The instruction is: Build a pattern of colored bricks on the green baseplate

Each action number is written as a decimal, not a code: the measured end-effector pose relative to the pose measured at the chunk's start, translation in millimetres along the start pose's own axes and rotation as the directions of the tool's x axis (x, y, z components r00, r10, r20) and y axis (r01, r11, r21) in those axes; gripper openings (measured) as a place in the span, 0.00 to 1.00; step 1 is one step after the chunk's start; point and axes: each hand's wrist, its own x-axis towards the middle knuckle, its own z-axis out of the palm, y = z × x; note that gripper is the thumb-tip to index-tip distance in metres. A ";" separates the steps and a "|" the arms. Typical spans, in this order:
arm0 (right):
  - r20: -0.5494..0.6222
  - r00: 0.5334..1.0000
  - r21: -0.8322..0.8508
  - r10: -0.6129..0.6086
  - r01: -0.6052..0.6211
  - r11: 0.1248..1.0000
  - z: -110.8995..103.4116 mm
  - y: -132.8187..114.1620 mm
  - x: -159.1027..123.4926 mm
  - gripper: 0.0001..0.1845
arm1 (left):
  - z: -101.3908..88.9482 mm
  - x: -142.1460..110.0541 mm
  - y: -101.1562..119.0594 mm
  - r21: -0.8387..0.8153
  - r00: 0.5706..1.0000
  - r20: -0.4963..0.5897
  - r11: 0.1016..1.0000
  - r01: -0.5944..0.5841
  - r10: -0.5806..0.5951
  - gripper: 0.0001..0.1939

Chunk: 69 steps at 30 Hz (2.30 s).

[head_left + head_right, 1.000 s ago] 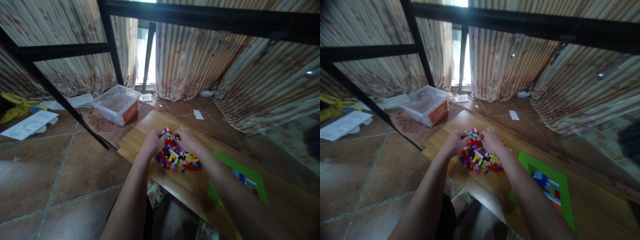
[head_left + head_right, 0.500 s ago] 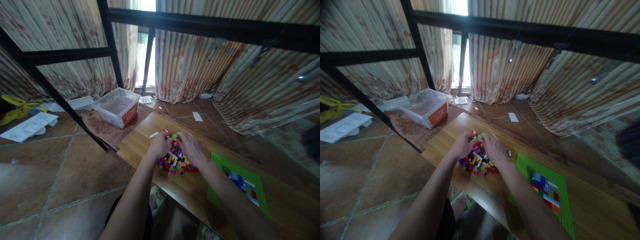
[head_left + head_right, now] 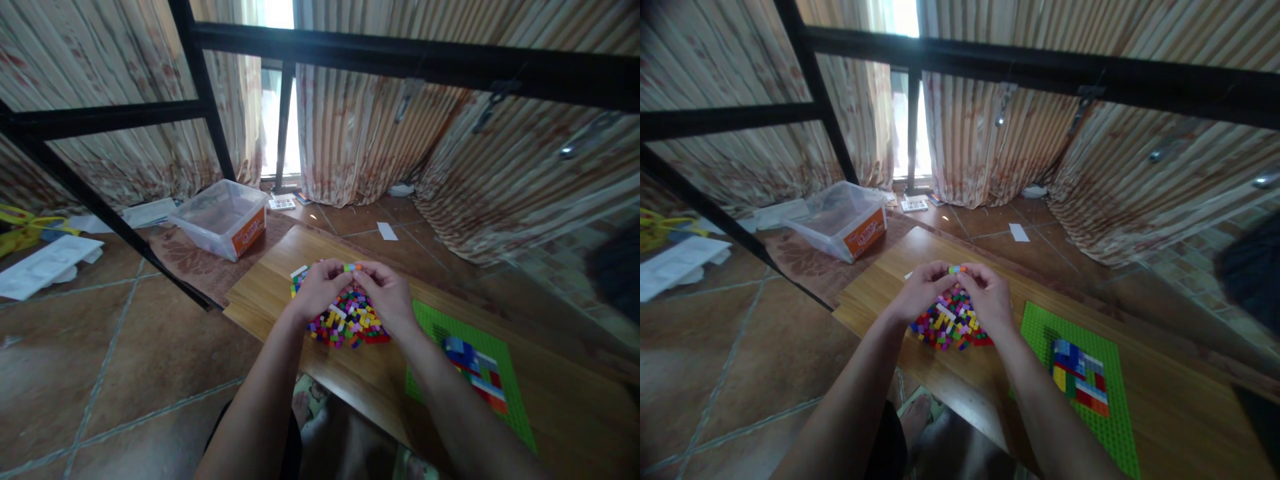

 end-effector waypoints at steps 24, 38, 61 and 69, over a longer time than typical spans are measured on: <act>-0.075 0.991 -0.037 0.115 -0.118 0.992 6.2 16.4 2.9 0.11 | -5.8 -6.2 1.8 -0.294 0.967 -0.084 0.933 0.208 -0.242 0.04; 0.137 0.990 -0.587 -0.018 0.096 0.804 3.8 9.4 5.4 0.09 | -15.4 -4.8 -11.7 0.119 0.993 -0.110 0.992 -0.034 0.048 0.06; -0.055 0.969 0.405 0.241 -0.199 0.892 20.6 -14.9 -16.6 0.13 | 2.2 -15.5 7.3 0.448 0.943 -0.047 0.851 -0.275 0.330 0.06; -0.118 0.973 0.116 0.197 -0.183 0.976 -4.7 -0.3 -21.7 0.15 | 2.0 -13.8 2.2 0.077 0.983 -0.009 0.980 -0.183 0.184 0.09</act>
